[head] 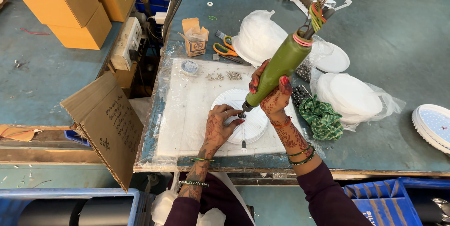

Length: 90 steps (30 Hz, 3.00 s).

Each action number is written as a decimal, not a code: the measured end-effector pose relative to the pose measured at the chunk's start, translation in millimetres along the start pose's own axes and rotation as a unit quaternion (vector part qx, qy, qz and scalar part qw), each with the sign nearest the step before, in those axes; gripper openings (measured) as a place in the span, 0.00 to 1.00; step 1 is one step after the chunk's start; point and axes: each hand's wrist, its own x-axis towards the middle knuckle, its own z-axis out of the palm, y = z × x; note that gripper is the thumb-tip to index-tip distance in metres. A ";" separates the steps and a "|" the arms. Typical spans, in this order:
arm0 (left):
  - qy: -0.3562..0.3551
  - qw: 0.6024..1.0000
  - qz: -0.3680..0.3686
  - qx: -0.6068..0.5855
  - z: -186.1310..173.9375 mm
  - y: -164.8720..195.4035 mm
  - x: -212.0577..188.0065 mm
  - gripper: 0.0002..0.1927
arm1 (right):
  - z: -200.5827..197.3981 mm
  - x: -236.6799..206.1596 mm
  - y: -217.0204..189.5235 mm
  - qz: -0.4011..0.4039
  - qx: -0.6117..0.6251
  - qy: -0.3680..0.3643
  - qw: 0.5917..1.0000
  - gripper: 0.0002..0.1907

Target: The person assembles round LED ceiling light fixtures at a workbench. They place a white diffuser cover onto a light base, pick up small screws, and use a green electric screwdriver to drive screws into the fixture, then stack finished units aside and start the next one.

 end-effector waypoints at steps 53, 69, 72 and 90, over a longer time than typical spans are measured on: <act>-0.018 0.997 0.062 0.051 -7.0 7.7 -8.9 0.19 | -11.6 -12.1 8.1 0.002 -0.051 0.020 0.999 0.32; -0.053 0.998 0.005 0.023 -13.7 18.6 -6.9 0.28 | -20.1 -32.7 5.5 0.029 0.013 0.016 0.999 0.36; -0.059 0.998 0.001 0.037 -15.4 22.0 -4.7 0.29 | -18.5 -21.6 10.3 0.015 0.012 0.025 0.999 0.35; -0.067 0.988 0.018 0.139 -13.5 30.5 -30.1 0.30 | 67.1 18.8 -82.7 -0.121 -0.348 0.050 0.928 0.24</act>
